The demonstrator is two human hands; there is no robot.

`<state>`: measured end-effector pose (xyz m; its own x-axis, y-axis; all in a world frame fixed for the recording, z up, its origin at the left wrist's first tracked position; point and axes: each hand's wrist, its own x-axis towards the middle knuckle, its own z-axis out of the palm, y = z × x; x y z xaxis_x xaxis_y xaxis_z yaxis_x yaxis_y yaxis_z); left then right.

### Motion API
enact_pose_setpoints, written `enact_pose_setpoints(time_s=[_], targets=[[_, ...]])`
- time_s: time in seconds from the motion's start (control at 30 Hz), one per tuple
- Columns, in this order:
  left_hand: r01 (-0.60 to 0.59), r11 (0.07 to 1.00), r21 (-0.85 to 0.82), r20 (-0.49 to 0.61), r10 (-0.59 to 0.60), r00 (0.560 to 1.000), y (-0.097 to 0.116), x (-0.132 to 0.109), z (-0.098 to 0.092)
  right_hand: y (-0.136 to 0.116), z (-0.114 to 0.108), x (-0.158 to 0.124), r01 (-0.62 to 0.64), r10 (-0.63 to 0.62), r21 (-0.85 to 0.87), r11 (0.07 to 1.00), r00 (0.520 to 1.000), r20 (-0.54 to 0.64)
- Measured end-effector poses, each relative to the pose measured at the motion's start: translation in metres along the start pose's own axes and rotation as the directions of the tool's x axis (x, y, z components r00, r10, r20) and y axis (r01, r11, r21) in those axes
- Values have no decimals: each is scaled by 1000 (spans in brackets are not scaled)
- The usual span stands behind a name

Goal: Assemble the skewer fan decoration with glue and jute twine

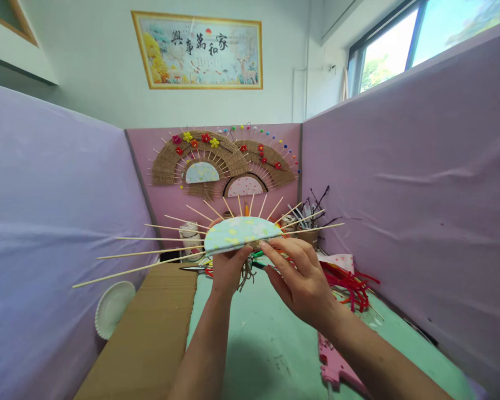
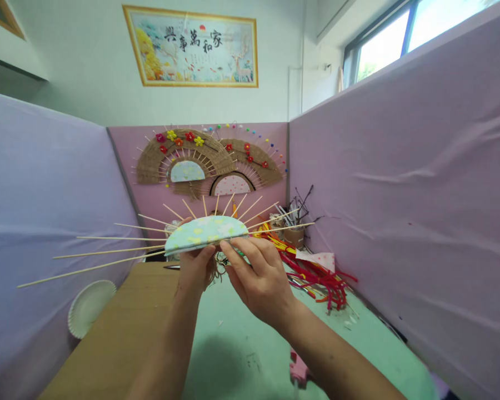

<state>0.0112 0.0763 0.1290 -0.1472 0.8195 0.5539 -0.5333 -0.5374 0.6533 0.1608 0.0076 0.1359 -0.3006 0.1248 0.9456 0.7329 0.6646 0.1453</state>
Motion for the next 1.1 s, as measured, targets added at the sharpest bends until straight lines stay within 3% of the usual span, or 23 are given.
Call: enact_pose_setpoints(time_s=[0.33,0.63,0.93,1.1], targets=[[-15,1000,1,63,15,998,1,-5,3,4,-4,1,45,-44,-60,997,999,14],[-56,998,-20,27,57,998,-3,-4,4,5,-5,4,70,-70,-60,996,998,-2],[-160,984,78,-27,163,986,-9,-3,1,-6,6,13,-43,40,-67,997,998,-52],[-196,972,127,-71,206,976,-8,-1,-3,-11,16,22,-90,92,31,995,990,-108]])
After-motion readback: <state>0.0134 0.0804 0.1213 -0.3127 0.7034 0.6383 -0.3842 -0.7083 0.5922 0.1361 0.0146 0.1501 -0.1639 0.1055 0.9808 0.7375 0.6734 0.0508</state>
